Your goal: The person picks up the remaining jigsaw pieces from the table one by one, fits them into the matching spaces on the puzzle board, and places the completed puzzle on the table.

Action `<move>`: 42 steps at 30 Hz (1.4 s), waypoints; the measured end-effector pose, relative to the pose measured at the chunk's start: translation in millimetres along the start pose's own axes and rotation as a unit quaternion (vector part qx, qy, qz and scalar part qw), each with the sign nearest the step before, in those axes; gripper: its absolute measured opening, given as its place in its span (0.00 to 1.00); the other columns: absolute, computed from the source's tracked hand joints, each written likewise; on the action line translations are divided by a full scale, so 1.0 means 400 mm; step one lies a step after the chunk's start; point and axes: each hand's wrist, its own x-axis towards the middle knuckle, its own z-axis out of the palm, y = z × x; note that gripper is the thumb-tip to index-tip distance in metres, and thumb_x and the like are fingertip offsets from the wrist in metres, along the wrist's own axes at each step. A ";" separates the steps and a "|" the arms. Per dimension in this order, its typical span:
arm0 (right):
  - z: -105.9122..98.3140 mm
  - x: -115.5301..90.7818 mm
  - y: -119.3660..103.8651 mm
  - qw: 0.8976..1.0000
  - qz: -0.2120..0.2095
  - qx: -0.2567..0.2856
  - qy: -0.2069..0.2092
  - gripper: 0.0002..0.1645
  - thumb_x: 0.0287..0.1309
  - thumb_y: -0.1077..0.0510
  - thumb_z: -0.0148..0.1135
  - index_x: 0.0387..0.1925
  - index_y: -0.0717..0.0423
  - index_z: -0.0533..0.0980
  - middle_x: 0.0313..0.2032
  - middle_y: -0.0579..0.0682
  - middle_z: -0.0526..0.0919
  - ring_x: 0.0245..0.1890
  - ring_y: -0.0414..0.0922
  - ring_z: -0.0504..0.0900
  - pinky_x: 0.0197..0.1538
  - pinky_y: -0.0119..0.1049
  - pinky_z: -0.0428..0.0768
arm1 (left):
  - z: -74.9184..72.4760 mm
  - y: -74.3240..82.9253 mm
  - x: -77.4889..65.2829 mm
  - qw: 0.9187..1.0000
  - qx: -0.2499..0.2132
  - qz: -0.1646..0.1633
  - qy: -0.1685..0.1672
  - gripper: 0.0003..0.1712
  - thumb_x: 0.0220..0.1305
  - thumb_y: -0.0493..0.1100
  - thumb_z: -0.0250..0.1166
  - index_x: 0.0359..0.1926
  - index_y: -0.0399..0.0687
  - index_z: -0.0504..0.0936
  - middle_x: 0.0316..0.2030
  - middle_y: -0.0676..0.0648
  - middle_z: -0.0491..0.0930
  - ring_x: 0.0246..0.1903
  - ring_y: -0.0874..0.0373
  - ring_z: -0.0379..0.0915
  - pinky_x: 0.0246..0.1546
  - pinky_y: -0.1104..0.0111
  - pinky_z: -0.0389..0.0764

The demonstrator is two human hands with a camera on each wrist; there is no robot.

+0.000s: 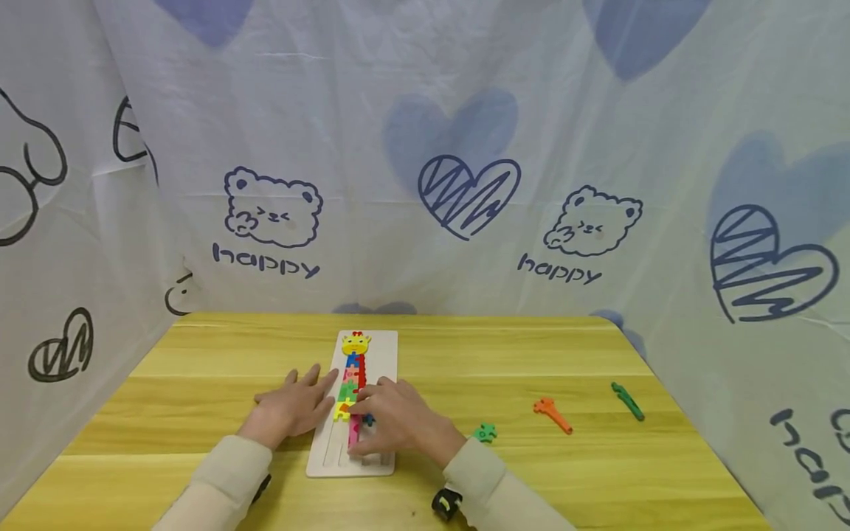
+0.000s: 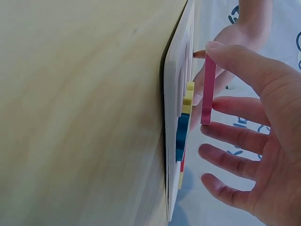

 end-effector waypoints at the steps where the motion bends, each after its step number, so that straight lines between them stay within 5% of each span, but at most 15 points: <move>1: -0.001 0.002 -0.002 1.000 0.000 -0.001 -0.001 0.37 0.53 0.26 0.70 0.61 0.36 0.82 0.62 0.41 0.83 0.50 0.41 0.78 0.51 0.36 0.80 | 0.000 -0.001 -0.001 1.000 0.000 -0.001 0.000 0.35 0.80 0.58 0.47 0.81 0.57 0.57 0.81 0.35 0.53 0.75 0.21 0.50 0.50 0.13 0.61; 19: -0.001 0.003 -0.006 1.000 0.003 0.003 0.013 0.35 0.53 0.27 0.72 0.59 0.37 0.84 0.60 0.42 0.85 0.46 0.41 0.77 0.41 0.29 0.73 | -0.003 0.002 -0.007 1.000 -0.003 0.003 -0.001 0.35 0.80 0.58 0.47 0.81 0.58 0.57 0.81 0.37 0.53 0.76 0.23 0.50 0.51 0.13 0.60; 42: -0.005 0.007 -0.022 1.000 0.001 0.000 0.005 0.37 0.52 0.25 0.70 0.61 0.34 0.83 0.61 0.40 0.84 0.46 0.40 0.76 0.41 0.29 0.72 | -0.002 0.000 -0.003 1.000 0.001 -0.004 -0.002 0.35 0.79 0.59 0.48 0.81 0.58 0.58 0.80 0.36 0.54 0.75 0.21 0.50 0.50 0.13 0.61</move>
